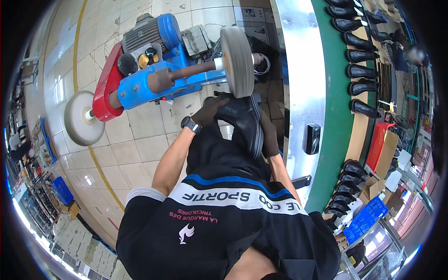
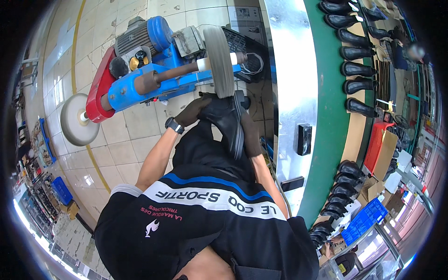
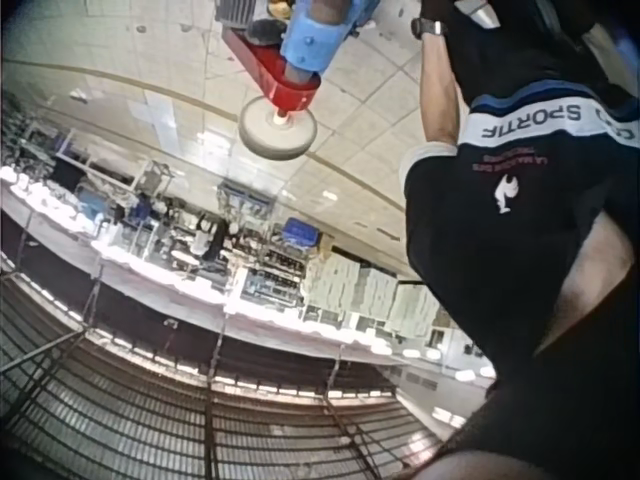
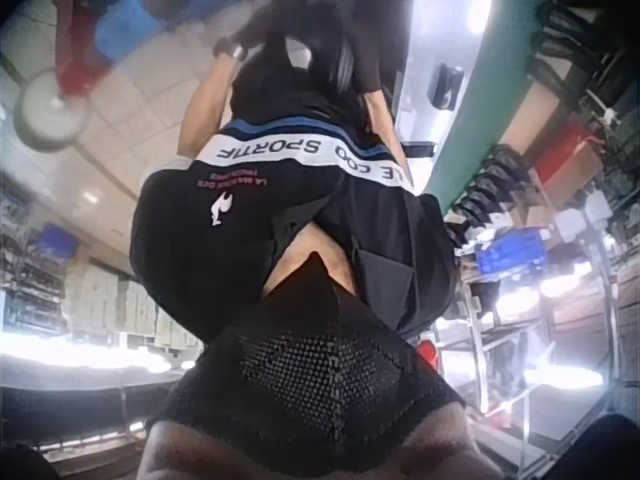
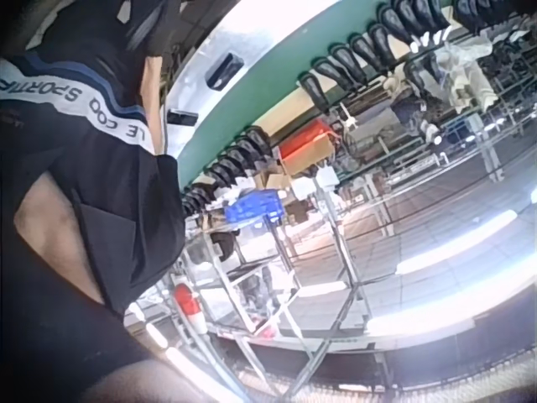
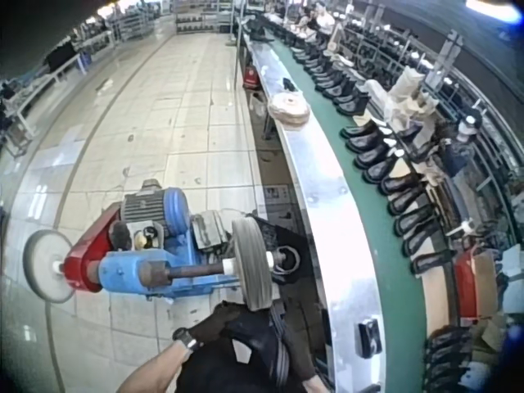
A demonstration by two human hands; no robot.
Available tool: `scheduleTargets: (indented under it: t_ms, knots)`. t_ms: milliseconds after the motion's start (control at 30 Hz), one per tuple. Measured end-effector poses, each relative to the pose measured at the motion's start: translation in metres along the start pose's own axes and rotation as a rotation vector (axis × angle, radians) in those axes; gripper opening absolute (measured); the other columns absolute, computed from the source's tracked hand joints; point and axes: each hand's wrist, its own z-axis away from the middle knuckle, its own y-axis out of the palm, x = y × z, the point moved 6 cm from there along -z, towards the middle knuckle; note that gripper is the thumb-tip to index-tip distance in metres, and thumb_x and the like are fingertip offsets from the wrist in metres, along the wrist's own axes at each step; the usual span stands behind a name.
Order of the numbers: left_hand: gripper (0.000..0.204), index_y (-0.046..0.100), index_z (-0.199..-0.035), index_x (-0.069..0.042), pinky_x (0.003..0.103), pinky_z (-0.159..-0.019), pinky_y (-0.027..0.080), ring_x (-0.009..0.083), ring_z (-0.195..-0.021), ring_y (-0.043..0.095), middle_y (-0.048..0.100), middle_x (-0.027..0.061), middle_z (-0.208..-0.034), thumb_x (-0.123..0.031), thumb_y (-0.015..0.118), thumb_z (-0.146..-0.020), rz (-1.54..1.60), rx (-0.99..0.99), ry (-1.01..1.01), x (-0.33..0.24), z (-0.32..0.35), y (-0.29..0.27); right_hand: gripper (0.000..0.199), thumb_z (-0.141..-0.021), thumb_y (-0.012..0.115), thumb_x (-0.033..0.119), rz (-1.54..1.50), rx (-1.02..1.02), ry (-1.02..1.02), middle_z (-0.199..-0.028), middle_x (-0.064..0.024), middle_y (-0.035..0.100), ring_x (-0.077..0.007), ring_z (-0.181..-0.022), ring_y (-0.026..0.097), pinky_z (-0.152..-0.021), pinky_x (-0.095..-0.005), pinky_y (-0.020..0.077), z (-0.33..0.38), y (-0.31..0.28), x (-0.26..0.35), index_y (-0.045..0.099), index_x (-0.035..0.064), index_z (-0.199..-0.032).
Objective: The person uses a rotating buffing machine to polish the soles and sides of black leather shoes. They pick up shoes one by one from a green conveyor belt, press them against the spinning buffing wheel, and then place them back on the belt. The process is repeated for multiple shoes throughout the clip.
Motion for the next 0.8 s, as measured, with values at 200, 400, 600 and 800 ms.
scheduleTargets:
  t_ms: [200, 400, 600, 800]
  knots:
    - [0.035, 0.061, -0.12, 0.001, 0.027, -0.087, 0.051, 0.0103, -0.097, 0.064, 0.066, 0.0063, -0.113, -0.02, 0.043, -0.099, 0.582, -0.024, -0.427, -0.036, -0.039, -0.007, 0.065, -0.101, 0.037, 0.055, -0.399, -0.097, 0.236, -0.118, -0.0109, 0.065, -0.018, -0.103, 0.064, -0.089, -0.0296, 0.0507, -0.063, 0.008, -0.023, 0.054, -0.0004, -0.132]
    - [0.033, 0.065, -0.116, 0.0, 0.028, -0.082, 0.052, 0.0147, -0.093, 0.066, 0.069, 0.0093, -0.106, -0.016, 0.044, -0.095, 0.228, 0.029, -0.375, 0.03, -0.05, -0.033, 0.075, -0.1, 0.022, 0.057, -0.501, -0.129, 0.385, -0.129, -0.023, 0.055, -0.0322, -0.118, 0.056, -0.102, -0.0439, 0.0468, -0.087, 0.05, -0.001, 0.041, -0.005, -0.139]
    - [0.035, 0.067, -0.109, -0.006, 0.038, -0.086, 0.051, 0.0318, -0.099, 0.066, 0.069, 0.0157, -0.104, -0.007, 0.064, -0.074, -0.555, 0.31, 0.007, 0.03, -0.064, -0.047, 0.072, -0.097, 0.017, 0.06, -0.53, 0.147, 0.442, -0.141, -0.0189, 0.048, -0.0334, -0.134, 0.044, -0.111, -0.0441, 0.0389, -0.106, 0.064, 0.01, 0.036, 0.0112, -0.147]
    - [0.033, 0.069, -0.097, -0.007, 0.042, -0.086, 0.051, 0.036, -0.103, 0.064, 0.068, 0.0188, -0.102, -0.01, 0.07, -0.065, -0.935, 0.589, -0.157, 0.053, -0.081, -0.05, 0.056, -0.095, 0.032, 0.057, 0.217, 0.072, 0.514, -0.125, -0.0038, 0.058, -0.0247, -0.113, 0.055, -0.095, -0.0427, 0.0431, -0.127, 0.046, -0.021, 0.053, 0.0174, -0.129]
